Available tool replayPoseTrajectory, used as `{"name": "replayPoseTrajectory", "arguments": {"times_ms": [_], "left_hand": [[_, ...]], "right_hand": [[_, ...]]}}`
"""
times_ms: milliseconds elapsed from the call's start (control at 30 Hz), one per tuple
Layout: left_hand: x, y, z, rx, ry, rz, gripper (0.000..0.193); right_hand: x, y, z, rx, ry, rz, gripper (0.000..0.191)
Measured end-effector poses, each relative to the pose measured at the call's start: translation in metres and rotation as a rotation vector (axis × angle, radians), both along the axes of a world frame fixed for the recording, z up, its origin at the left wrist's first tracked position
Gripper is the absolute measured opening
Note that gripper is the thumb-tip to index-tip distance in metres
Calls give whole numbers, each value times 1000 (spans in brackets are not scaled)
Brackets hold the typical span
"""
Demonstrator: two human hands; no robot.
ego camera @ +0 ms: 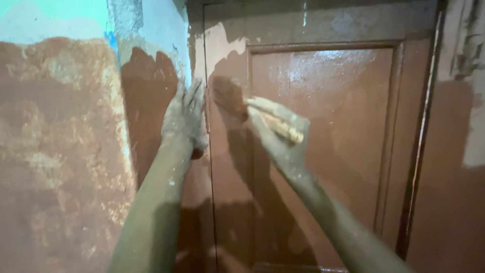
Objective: The person paints a wooden door with reddish-brown paint using a paintbrush, steadying the door with their other hand. They brush paint across the door panels and edges, briefly dip the brush into a paint container on the floor, and continue coating the unpainted areas of the door and frame.
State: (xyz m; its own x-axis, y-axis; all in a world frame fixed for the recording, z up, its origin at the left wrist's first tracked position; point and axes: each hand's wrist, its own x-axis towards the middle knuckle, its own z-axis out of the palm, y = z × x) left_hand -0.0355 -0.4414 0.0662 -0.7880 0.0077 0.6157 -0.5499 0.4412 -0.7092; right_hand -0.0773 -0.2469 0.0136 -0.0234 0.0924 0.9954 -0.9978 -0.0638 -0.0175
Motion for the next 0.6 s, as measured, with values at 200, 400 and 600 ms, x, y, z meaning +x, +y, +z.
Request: {"name": "replayPoseTrajectory", "arguments": {"times_ms": [200, 400, 600], "left_hand": [[9, 6, 3, 21, -14, 3, 102], [11, 9, 6, 46, -97, 47, 91], [8, 6, 7, 19, -62, 58, 98]], "right_hand": [[10, -6, 0, 24, -68, 66, 19], [20, 3, -8, 46, 265, -148, 23], [7, -14, 6, -16, -189, 55, 18]]}}
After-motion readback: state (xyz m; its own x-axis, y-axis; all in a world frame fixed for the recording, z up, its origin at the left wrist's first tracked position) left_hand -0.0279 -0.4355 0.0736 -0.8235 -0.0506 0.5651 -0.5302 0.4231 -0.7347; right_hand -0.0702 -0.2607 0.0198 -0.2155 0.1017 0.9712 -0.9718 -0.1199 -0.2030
